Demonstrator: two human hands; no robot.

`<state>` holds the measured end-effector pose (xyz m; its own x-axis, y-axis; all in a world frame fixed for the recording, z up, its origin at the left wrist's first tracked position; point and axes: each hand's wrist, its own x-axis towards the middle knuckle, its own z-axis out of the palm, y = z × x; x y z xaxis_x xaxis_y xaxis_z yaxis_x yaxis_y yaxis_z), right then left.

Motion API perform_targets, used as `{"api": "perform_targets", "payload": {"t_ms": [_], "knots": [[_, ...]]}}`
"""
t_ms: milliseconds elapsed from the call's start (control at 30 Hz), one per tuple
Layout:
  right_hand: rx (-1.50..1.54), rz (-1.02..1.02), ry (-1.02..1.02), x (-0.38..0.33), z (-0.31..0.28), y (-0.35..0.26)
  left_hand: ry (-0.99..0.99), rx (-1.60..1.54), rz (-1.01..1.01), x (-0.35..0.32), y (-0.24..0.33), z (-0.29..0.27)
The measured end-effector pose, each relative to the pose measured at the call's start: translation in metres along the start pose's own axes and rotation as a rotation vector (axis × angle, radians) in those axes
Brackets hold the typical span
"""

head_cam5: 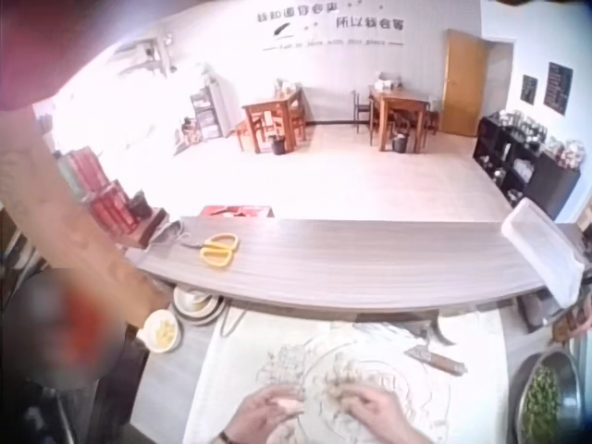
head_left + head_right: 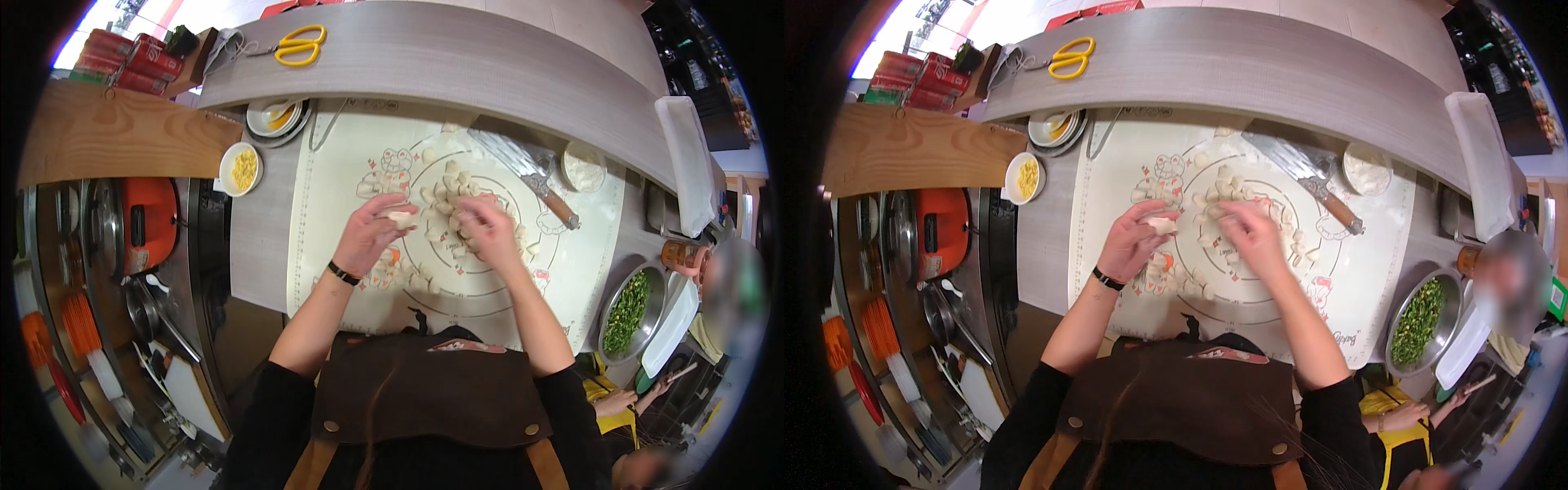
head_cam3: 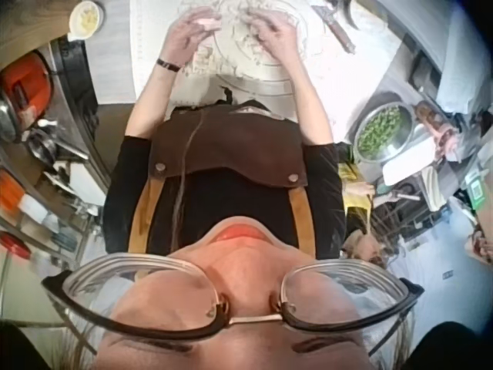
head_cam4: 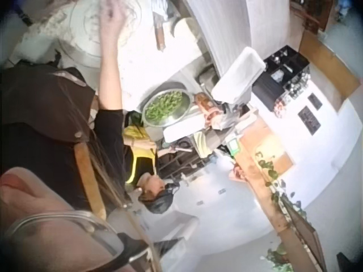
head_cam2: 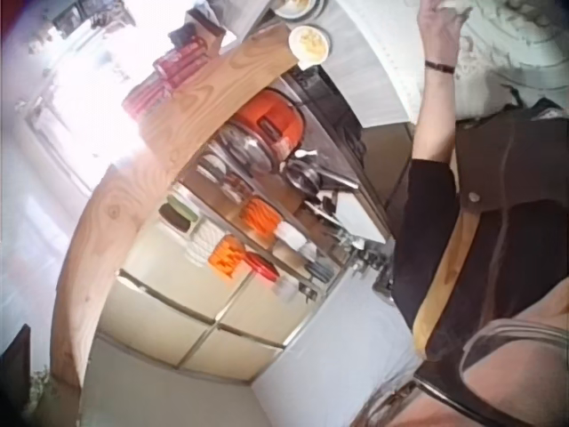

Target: The person cuts a long dough rope into small pieces using a knife, then rolls each piece into a ball and flattens it into a round wrapper on a silicone mat. A coworker in a yellow apron is visible nearby handling a bowl of green filling.

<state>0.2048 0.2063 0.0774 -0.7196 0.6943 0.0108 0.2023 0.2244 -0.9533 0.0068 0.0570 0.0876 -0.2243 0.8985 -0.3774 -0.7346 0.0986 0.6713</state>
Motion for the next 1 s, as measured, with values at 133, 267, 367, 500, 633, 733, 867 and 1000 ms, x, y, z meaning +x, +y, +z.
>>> {"api": "perform_targets", "payload": {"t_ms": [133, 267, 367, 500, 633, 733, 867, 1000], "knots": [[0.559, 0.199, -0.036, -0.024, 0.042, -0.043, -0.146, 0.141, 0.063, -0.016, -0.004, 0.033], [0.503, 0.122, 0.083, -0.043, 0.05, -0.051, -0.046, 0.132, 0.138, -0.038, -0.007, 0.041], [0.26, -0.057, 0.123, -0.055, 0.057, -0.05, -0.038, 0.022, -0.06, -0.049, 0.0, 0.029], [0.056, -0.096, 0.245, -0.074, 0.079, -0.072, -0.013, 0.14, -0.11, -0.072, -0.003, 0.016], [-0.047, -0.073, 0.438, -0.092, 0.109, -0.079, 0.033, 0.306, -0.115, -0.089, -0.01, -0.009], [-0.245, -0.16, 0.396, -0.105, 0.128, -0.093, 0.014, 0.283, -0.155, -0.105, -0.01, -0.02], [-0.399, -0.307, 0.3, -0.119, 0.155, -0.101, 0.003, 0.227, -0.206, -0.122, 0.001, -0.027], [-0.26, -0.103, 0.329, -0.137, 0.178, -0.105, -0.094, 0.223, -0.267, -0.133, 0.007, -0.042]]}}
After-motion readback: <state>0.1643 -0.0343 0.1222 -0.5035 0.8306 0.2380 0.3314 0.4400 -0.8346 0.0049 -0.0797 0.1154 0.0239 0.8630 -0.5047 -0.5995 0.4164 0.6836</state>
